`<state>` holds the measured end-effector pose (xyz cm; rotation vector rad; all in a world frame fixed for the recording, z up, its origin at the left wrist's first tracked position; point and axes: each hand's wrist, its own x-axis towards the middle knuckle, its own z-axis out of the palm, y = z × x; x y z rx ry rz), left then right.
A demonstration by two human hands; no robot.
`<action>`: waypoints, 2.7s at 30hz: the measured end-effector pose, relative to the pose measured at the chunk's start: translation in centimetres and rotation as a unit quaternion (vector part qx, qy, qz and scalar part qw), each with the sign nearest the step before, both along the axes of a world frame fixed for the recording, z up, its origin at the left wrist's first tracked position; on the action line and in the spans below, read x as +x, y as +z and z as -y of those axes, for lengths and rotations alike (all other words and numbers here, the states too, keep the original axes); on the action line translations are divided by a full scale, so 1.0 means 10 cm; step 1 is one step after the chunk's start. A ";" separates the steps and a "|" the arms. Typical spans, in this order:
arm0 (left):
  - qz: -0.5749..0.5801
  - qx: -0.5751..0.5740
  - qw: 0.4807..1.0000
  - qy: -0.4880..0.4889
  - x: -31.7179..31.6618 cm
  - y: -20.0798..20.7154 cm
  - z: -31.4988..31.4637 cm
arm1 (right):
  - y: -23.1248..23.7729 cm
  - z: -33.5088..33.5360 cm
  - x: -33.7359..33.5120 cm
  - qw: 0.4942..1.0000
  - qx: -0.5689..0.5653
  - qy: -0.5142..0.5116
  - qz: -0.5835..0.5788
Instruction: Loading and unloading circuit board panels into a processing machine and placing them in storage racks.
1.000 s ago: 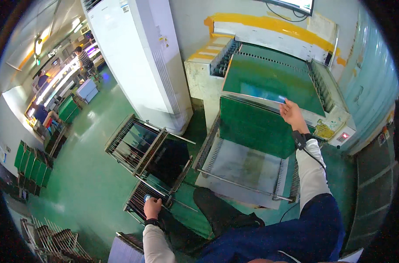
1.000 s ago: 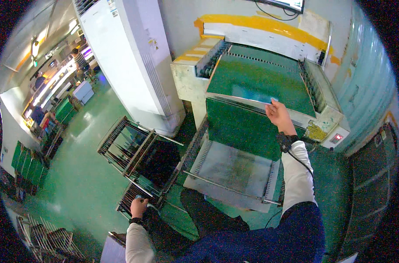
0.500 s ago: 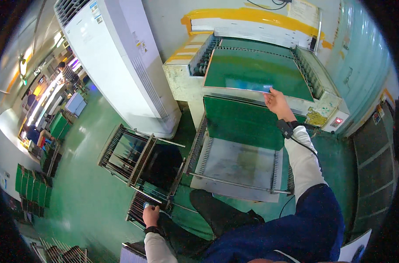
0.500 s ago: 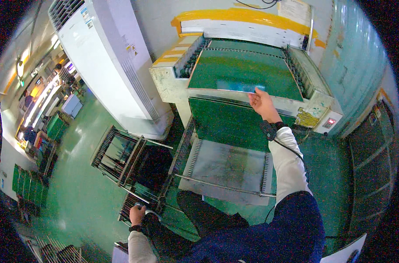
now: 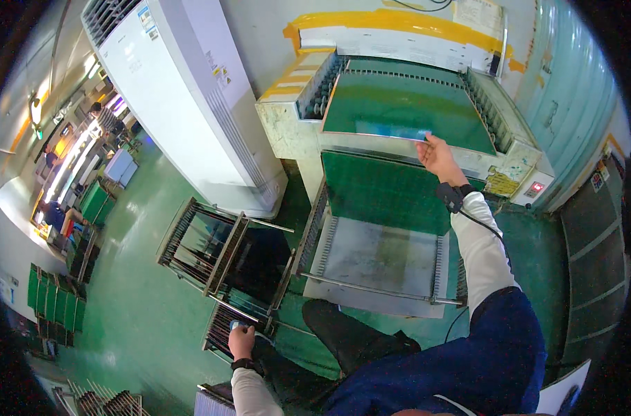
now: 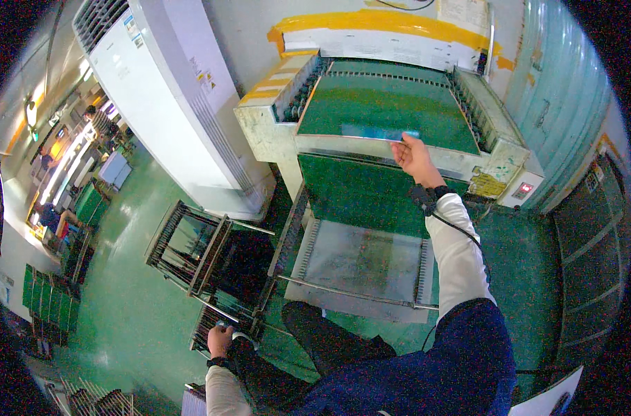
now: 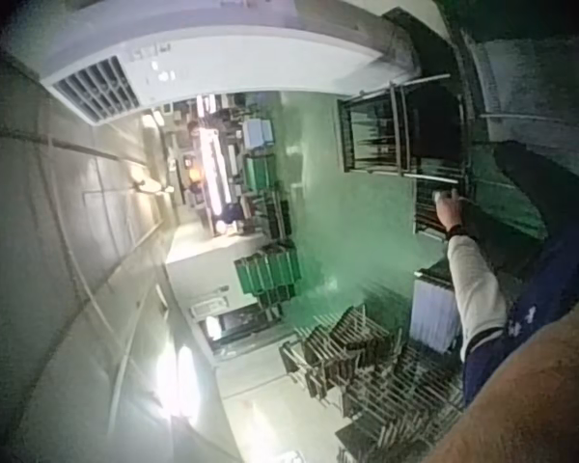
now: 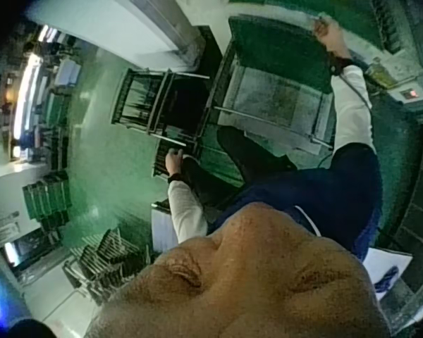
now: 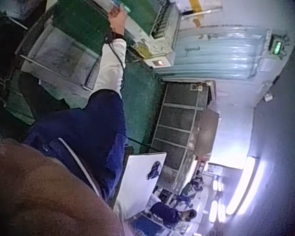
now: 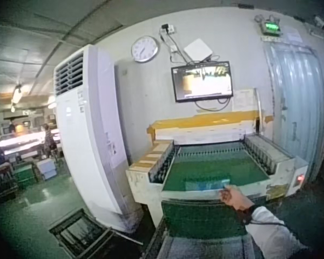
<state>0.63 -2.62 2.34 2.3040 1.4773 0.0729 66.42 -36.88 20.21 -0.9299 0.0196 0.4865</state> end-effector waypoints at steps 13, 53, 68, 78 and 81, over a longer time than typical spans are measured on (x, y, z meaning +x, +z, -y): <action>-0.008 0.014 1.000 -0.009 0.04 0.09 0.05 | 0.09 -0.07 -0.26 0.989 -0.141 0.014 0.051; 0.015 0.005 0.998 0.056 -0.13 -0.03 0.10 | -1.06 -0.28 0.59 0.452 -0.707 0.163 0.519; 0.020 0.004 0.999 0.048 -0.13 -0.02 0.10 | -0.55 -0.41 -0.25 0.406 -0.750 0.091 0.514; 0.017 -0.006 0.999 0.049 -0.08 0.11 0.14 | -0.57 -0.31 -0.32 0.437 -0.737 0.057 0.512; 0.020 0.004 0.999 0.041 -0.11 0.03 0.10 | -0.62 -0.31 -0.27 0.448 -0.732 0.049 0.511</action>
